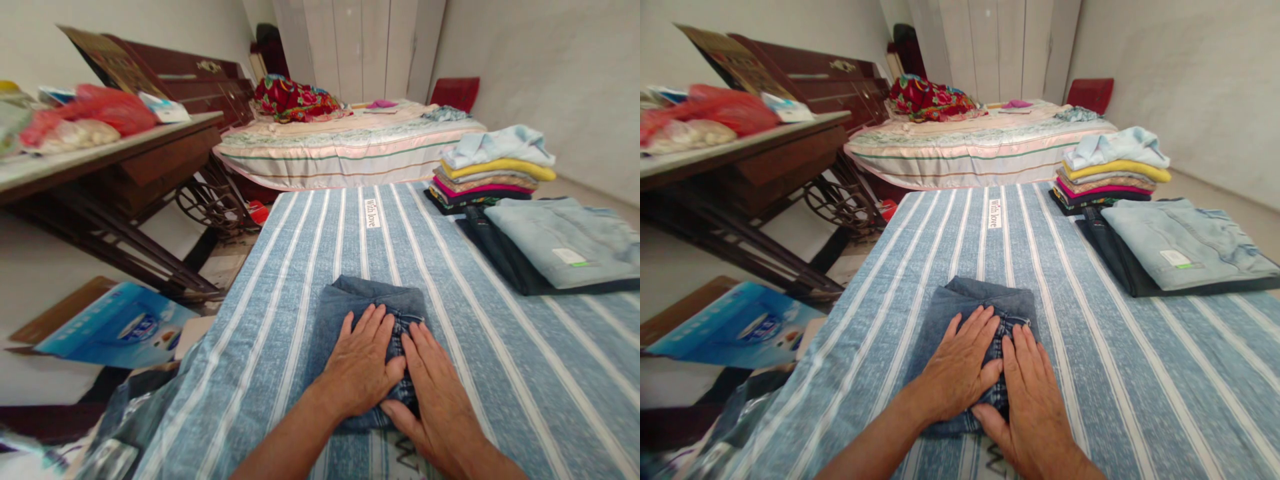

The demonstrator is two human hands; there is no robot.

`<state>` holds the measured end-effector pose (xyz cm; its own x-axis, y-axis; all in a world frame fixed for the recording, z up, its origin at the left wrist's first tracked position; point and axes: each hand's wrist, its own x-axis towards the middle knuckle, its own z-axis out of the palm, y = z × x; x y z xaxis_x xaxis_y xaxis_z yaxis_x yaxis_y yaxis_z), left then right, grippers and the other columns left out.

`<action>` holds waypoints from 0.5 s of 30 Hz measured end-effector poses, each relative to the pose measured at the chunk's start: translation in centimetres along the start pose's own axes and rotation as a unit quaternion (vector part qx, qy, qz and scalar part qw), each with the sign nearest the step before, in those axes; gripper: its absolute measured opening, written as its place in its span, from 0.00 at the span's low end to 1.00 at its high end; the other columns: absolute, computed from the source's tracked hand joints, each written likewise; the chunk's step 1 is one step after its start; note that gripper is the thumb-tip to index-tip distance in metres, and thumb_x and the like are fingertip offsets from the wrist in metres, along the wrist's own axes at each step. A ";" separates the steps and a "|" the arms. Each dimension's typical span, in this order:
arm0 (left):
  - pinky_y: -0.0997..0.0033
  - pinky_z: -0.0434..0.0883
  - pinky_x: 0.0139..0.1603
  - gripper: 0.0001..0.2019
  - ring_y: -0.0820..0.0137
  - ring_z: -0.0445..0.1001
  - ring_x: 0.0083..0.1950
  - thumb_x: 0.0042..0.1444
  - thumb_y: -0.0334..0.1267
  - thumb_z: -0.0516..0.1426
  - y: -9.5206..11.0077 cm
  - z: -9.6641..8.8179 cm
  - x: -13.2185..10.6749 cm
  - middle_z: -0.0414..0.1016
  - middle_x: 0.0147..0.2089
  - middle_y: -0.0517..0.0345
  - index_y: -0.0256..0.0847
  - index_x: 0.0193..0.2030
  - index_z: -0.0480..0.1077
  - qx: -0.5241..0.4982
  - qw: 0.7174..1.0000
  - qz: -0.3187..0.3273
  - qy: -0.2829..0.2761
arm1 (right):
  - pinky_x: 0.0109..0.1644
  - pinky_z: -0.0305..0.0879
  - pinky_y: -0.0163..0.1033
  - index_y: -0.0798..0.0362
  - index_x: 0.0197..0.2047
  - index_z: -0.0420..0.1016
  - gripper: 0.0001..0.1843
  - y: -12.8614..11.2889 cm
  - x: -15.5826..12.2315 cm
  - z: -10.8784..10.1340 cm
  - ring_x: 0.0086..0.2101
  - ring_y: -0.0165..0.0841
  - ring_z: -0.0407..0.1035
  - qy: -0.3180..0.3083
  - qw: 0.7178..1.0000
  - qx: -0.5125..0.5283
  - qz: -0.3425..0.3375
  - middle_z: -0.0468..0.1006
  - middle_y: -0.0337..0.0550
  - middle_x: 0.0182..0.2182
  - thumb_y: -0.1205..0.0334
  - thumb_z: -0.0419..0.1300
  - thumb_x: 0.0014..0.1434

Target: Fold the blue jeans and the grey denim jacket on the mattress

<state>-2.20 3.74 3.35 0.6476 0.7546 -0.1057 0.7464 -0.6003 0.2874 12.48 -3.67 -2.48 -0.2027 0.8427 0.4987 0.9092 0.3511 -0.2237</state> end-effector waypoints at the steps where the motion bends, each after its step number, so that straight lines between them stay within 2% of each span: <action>1: 0.47 0.43 0.68 0.30 0.62 0.41 0.71 0.63 0.53 0.41 0.0 0.0 0.0 0.46 0.71 0.49 0.38 0.67 0.49 0.000 1.000 0.000 0.001 | 0.57 0.59 0.60 0.66 0.65 0.48 0.43 0.0 0.0 0.0 0.63 0.53 0.45 -0.001 1.000 0.000 0.000 0.54 0.65 0.62 0.45 0.55 0.58; 15: 0.47 0.42 0.68 0.30 0.61 0.41 0.71 0.63 0.52 0.42 0.1 -0.2 0.0 0.47 0.70 0.49 0.38 0.67 0.49 -0.001 1.000 -0.003 -0.001 | 0.57 0.58 0.60 0.66 0.65 0.47 0.43 -0.1 -0.1 -0.1 0.63 0.53 0.45 -0.004 1.000 0.008 0.005 0.53 0.64 0.63 0.46 0.56 0.57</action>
<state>-2.14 3.69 3.57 0.6430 0.7580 -0.1093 0.7502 -0.5948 0.2887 12.46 -3.81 -2.45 -0.1968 0.8490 0.4904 0.9050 0.3497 -0.2423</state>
